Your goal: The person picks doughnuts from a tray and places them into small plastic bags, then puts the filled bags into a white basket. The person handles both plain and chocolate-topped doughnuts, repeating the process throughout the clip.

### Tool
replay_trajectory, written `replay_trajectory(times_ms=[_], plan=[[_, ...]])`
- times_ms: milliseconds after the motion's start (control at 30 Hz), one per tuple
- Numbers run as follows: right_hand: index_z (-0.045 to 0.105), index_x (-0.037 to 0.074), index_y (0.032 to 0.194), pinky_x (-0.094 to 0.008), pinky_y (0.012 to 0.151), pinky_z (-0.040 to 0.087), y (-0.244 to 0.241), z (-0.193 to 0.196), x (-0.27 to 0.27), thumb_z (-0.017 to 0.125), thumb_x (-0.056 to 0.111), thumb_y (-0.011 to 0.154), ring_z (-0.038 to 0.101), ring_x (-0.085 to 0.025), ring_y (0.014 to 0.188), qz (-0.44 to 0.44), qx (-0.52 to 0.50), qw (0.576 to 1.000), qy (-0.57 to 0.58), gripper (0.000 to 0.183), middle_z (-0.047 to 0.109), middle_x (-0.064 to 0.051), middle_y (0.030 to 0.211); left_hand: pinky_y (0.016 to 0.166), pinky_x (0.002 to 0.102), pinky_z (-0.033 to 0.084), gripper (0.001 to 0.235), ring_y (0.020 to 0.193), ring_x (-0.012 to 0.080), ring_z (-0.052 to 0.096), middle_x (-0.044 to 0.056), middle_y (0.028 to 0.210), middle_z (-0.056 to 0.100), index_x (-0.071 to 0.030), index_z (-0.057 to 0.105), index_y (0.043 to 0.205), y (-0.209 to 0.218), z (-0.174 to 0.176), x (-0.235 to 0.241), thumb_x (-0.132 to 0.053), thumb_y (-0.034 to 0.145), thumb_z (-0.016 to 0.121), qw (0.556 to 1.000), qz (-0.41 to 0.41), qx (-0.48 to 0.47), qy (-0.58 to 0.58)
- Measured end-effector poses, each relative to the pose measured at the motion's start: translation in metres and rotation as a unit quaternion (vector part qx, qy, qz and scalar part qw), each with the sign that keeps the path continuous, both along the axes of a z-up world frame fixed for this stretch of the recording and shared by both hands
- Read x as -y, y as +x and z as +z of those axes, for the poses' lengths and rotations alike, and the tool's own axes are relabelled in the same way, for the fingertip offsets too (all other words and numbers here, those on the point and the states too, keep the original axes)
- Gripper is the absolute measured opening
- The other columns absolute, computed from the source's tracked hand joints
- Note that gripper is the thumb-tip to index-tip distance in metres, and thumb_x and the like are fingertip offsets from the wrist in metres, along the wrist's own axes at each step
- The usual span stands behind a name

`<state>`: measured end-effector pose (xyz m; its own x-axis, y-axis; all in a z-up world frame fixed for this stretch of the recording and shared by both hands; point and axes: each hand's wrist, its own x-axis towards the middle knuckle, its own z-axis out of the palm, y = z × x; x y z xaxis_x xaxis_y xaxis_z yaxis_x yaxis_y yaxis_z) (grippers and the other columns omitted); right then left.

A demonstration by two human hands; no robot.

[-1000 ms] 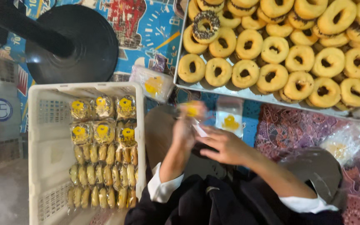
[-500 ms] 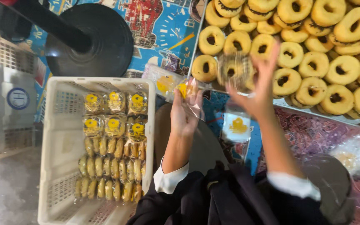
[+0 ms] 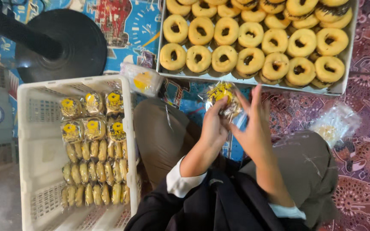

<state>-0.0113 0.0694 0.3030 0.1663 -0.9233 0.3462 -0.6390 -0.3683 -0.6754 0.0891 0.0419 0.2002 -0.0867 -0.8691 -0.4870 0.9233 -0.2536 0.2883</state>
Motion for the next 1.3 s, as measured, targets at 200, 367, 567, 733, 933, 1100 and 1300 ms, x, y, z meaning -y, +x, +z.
replay_trajectory(times_ms=[200, 367, 567, 733, 933, 1100, 1300], plan=[[0.06, 0.007, 0.129, -0.048, 0.108, 0.049, -0.038, 0.002, -0.013, 0.081, 0.013, 0.091, 0.058, -0.03, 0.128, -0.011, -0.042, 0.99, -0.137, 0.044, 0.068, -0.013, 0.126, 0.098, 0.036, 0.058, 0.047, 0.114, 0.0217, 0.068, 0.012, 0.132, 0.06, -0.017, 0.048, 0.136, 0.012, 0.016, -0.01, -0.011, 0.094, 0.067, 0.985, -0.127, 0.062, -0.1], [0.076, 0.009, 0.109, -0.034, 0.083, 0.057, -0.058, 0.022, 0.005, 0.069, 0.013, 0.099, 0.074, -0.02, 0.096, -0.039, 0.008, 0.991, 0.128, 0.013, 0.075, -0.004, 0.108, 0.075, 0.035, 0.055, 0.052, 0.108, 0.0195, 0.063, 0.016, 0.144, 0.06, 0.001, 0.058, 0.14, 0.029, 0.041, -0.033, -0.009, 0.089, 0.065, 0.823, -0.225, 0.429, -0.296], [0.076, 0.003, 0.113, -0.04, 0.076, 0.052, -0.07, 0.033, -0.022, 0.069, 0.004, 0.088, 0.063, -0.028, 0.084, 0.091, -0.213, 0.962, -0.147, 0.026, 0.065, -0.01, 0.093, 0.094, 0.034, 0.058, 0.026, 0.107, 0.0222, 0.071, 0.011, 0.119, 0.076, -0.003, 0.071, 0.114, 0.029, 0.065, -0.046, -0.012, 0.111, 0.047, 0.866, -0.245, 0.331, -0.284], [0.07, 0.005, 0.109, -0.044, 0.079, 0.052, -0.113, 0.04, 0.023, 0.076, 0.018, 0.08, 0.066, -0.03, 0.089, 0.166, -0.356, 0.917, -0.073, 0.032, 0.066, -0.008, 0.093, 0.087, 0.038, 0.06, 0.019, 0.103, 0.0299, 0.075, 0.014, 0.112, 0.076, -0.005, 0.07, 0.107, 0.055, 0.097, -0.06, -0.011, 0.102, 0.053, 0.615, -0.353, 0.603, -0.364], [0.063, 0.017, 0.121, -0.049, 0.094, 0.051, -0.12, -0.038, 0.016, 0.089, 0.034, 0.069, 0.068, -0.034, 0.108, 0.215, -0.279, 0.922, 0.162, 0.06, 0.072, -0.011, 0.112, 0.108, 0.038, 0.047, 0.013, 0.139, 0.0321, 0.053, 0.009, 0.142, 0.063, -0.011, 0.064, 0.105, 0.079, 0.08, -0.032, -0.013, 0.094, 0.057, 0.686, -0.301, 0.424, -0.509], [0.069, 0.008, 0.118, -0.035, 0.099, 0.054, -0.033, -0.107, -0.056, 0.09, 0.024, 0.082, 0.071, -0.022, 0.108, 0.122, 0.311, 0.854, 0.4, 0.045, 0.073, -0.009, 0.114, 0.125, 0.039, 0.033, 0.036, 0.15, 0.0269, 0.042, 0.007, 0.15, 0.057, -0.01, 0.066, 0.133, 0.074, 0.066, -0.038, -0.028, 0.102, 0.059, 0.901, -0.246, 0.191, -0.302], [0.079, 0.002, 0.107, -0.033, 0.1, 0.052, 0.047, -0.111, -0.033, 0.073, 0.031, 0.095, 0.068, -0.018, 0.109, 0.057, 0.559, 0.743, 0.364, 0.033, 0.074, -0.007, 0.114, 0.104, 0.037, 0.049, 0.024, 0.115, 0.0243, 0.064, 0.013, 0.114, 0.071, 0.001, 0.074, 0.107, 0.095, 0.024, -0.09, -0.016, 0.109, 0.057, 0.787, 0.053, 0.592, -0.167]])
